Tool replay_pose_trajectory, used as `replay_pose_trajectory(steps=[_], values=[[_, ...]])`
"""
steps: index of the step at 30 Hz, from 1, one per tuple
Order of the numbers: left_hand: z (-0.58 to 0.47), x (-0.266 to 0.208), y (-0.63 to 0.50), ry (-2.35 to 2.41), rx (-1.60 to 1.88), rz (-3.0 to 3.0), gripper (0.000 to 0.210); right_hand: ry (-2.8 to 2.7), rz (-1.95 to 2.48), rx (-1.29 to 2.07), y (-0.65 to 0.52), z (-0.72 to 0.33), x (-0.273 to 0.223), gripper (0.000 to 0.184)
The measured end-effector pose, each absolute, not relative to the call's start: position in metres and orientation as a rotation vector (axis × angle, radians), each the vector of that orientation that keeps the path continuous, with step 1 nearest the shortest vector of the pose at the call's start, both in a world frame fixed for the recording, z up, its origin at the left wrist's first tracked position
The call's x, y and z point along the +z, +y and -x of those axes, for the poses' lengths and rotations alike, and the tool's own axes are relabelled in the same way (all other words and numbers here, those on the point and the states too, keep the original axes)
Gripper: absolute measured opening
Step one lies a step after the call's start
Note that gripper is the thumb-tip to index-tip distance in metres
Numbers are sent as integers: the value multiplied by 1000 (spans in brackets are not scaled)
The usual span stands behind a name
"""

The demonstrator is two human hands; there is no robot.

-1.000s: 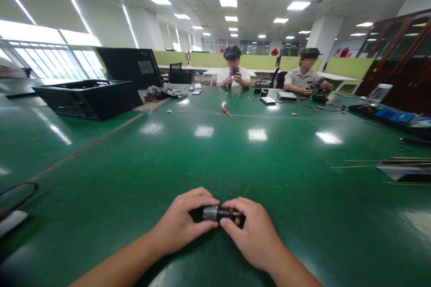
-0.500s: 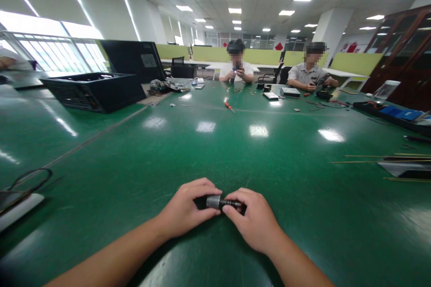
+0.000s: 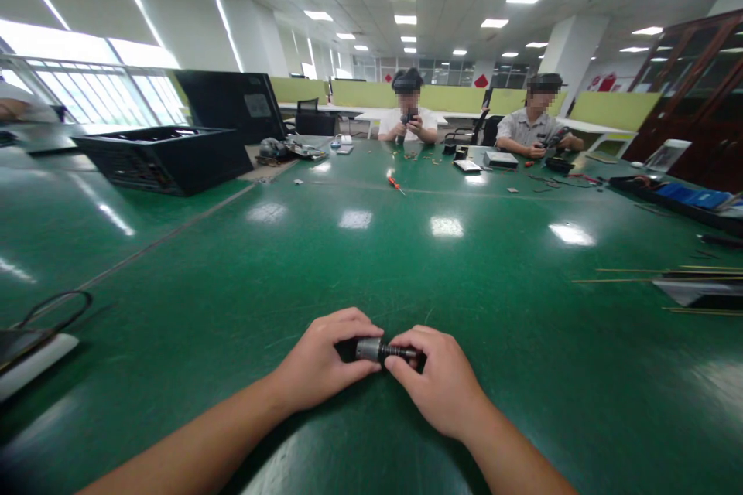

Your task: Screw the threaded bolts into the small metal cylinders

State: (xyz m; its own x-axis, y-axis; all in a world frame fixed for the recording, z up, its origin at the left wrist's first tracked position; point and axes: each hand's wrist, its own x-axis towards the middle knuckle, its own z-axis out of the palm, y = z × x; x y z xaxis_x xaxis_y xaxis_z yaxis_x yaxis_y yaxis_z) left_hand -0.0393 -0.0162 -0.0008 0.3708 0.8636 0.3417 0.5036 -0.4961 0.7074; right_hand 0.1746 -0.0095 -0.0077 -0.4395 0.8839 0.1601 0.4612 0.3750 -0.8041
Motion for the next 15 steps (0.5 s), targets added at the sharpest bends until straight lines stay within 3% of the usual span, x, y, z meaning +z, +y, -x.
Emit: replay_pose_trajectory(steps=[15], values=[[39,2,-16,1187,960,-2142,25,-2053,1165,918,-10,-175,-8,9]])
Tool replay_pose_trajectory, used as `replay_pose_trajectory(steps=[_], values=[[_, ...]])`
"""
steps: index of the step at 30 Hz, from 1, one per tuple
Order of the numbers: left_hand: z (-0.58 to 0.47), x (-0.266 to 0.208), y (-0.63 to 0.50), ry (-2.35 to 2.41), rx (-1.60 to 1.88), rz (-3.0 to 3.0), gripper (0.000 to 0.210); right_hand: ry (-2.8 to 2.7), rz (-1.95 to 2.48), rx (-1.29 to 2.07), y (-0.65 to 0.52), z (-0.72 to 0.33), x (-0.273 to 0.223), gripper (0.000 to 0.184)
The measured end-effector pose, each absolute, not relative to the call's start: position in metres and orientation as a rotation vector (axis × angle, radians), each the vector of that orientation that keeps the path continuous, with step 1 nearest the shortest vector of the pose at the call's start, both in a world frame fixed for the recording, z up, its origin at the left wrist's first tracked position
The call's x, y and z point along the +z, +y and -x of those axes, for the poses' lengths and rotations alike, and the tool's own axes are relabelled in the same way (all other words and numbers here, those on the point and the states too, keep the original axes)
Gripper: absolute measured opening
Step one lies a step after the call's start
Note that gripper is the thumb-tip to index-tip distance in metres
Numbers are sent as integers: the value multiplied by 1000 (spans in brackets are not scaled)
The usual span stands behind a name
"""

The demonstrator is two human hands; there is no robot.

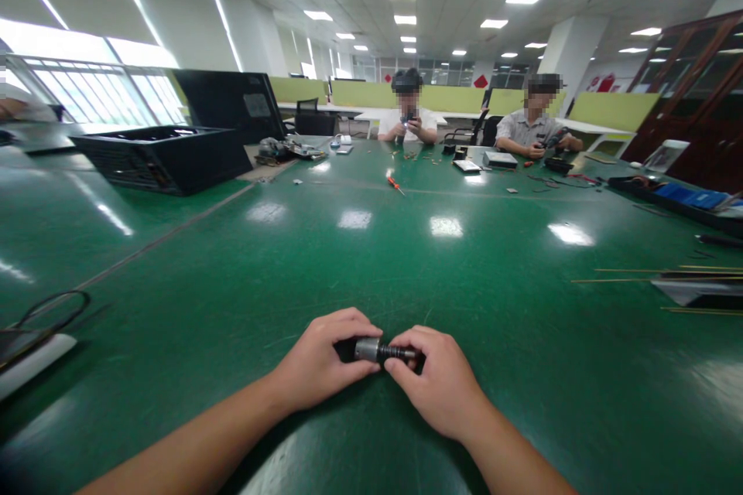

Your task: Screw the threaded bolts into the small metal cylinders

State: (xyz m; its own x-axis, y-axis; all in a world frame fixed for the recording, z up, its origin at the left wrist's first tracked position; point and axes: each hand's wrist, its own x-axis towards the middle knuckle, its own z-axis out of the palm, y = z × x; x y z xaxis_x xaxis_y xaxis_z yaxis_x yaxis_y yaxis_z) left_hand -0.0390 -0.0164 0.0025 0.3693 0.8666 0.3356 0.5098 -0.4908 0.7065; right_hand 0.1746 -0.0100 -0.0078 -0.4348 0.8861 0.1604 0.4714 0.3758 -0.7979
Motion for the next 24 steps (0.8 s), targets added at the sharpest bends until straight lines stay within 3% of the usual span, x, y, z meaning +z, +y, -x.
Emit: replay_pose_trajectory(steps=[24], values=[[40,2,-16,1184,957,-2143,25,-2058,1167,892,-10,-175,-8,9]])
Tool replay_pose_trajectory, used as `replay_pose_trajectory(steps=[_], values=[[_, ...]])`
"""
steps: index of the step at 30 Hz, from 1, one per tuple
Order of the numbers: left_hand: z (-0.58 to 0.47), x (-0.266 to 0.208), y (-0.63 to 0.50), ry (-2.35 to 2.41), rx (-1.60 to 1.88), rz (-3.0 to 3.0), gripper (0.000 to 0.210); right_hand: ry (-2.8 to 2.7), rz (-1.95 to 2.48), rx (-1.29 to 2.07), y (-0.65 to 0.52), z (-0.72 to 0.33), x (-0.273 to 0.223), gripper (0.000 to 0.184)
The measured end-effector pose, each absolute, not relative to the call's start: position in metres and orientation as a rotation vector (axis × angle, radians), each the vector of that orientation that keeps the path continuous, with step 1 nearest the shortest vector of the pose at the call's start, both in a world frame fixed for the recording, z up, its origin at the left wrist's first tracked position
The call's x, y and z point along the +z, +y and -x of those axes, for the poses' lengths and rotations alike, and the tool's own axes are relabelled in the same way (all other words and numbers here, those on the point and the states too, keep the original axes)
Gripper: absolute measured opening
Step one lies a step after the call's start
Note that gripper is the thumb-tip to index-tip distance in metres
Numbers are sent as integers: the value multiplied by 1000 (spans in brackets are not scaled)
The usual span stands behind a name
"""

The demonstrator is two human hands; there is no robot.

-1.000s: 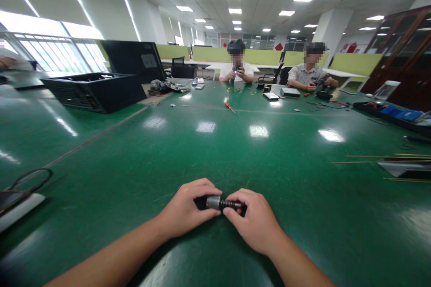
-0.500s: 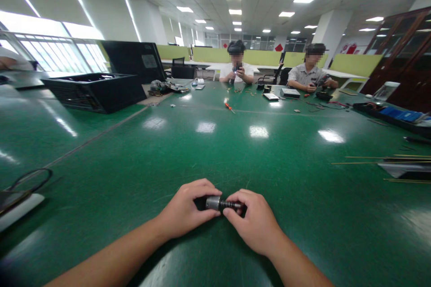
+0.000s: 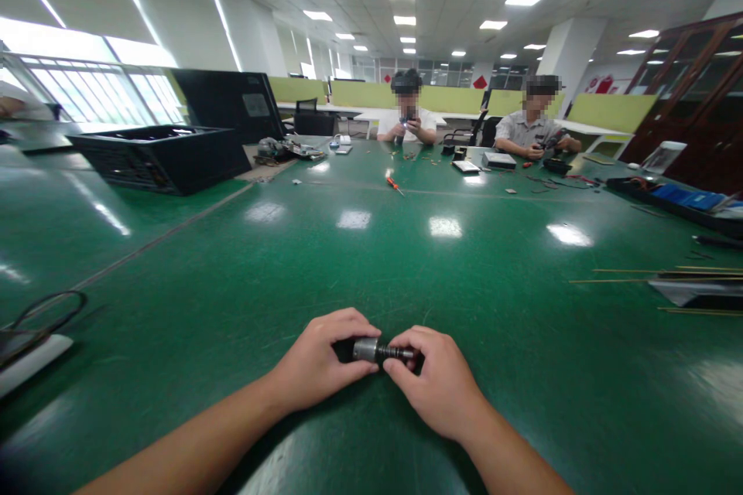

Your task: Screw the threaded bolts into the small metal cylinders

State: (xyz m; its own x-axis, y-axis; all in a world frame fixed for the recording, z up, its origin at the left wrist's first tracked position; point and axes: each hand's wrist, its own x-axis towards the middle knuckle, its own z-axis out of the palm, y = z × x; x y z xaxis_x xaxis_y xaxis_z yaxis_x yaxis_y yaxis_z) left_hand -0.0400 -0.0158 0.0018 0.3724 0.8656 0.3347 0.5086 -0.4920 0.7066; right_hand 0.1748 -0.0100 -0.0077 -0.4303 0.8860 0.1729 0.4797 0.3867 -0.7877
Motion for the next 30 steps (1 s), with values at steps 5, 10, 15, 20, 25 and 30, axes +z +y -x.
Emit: replay_pose_trajectory(steps=[5,10,15,20,25,30], values=[[40,3,-16,1186,960,-2148,25,-2050,1165,904,-10,-175,-8,9],[39,4,-17,1185,967,-2148,23,-2034,1170,917,-10,-175,-7,7],[39,5,-17,1194,959,-2148,25,-2040,1166,913,-11,-175,-7,8],[39,5,-18,1194,990,-2151,24,-2051,1171,904,-10,-175,-8,8],[39,5,-18,1193,992,-2146,24,-2043,1171,908,-10,-174,-7,10],[39,5,-17,1189,987,-2136,25,-2043,1179,916,-10,-174,-6,9]])
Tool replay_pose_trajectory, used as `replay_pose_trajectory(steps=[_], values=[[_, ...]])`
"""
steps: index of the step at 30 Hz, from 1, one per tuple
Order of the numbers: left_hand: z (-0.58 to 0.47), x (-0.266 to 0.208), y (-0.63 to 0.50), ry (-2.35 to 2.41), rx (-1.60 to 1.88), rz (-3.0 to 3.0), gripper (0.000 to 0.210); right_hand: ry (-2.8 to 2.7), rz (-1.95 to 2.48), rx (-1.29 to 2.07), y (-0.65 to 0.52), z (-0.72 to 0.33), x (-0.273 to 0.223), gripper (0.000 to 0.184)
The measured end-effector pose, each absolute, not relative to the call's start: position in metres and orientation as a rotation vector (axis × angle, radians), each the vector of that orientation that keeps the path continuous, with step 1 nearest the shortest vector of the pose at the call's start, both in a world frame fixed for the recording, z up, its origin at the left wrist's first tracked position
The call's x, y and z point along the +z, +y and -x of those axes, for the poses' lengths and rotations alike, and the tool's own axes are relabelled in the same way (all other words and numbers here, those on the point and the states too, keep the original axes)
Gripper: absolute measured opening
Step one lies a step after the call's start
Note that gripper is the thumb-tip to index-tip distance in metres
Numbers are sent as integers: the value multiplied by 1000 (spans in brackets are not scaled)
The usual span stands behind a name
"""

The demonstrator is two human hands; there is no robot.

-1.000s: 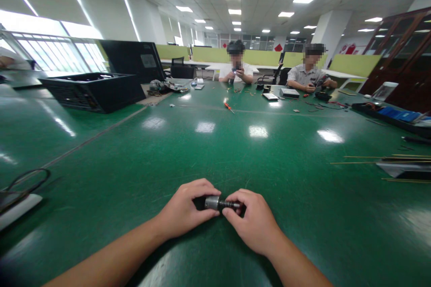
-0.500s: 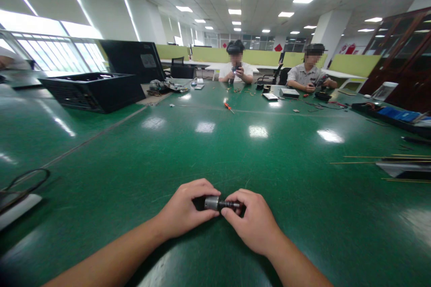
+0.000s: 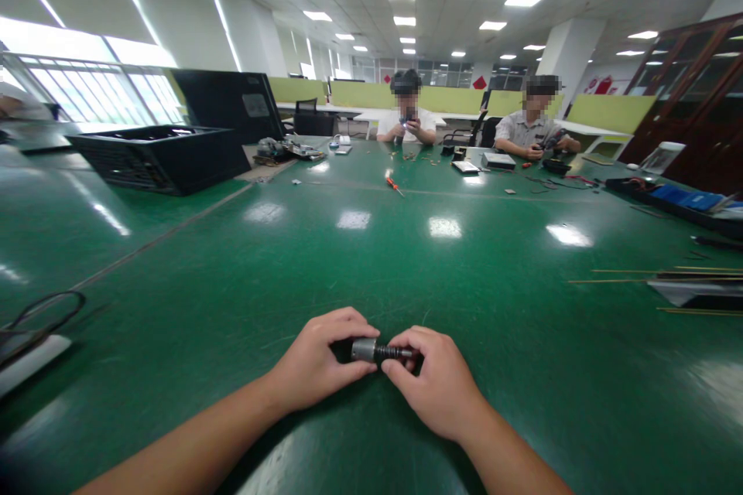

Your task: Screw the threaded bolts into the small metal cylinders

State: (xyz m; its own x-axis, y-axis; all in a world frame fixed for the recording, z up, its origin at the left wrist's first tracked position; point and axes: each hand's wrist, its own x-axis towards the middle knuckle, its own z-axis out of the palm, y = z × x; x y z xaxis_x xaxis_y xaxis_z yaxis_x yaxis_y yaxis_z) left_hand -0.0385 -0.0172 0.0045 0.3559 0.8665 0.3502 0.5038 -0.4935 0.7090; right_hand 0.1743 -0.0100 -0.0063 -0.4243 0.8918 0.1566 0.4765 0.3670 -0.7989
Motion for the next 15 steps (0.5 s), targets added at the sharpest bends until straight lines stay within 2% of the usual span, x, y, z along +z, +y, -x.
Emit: replay_pose_trajectory(steps=[15], values=[[39,4,-17,1191,978,-2140,25,-2033,1167,929,-12,-174,-7,9]])
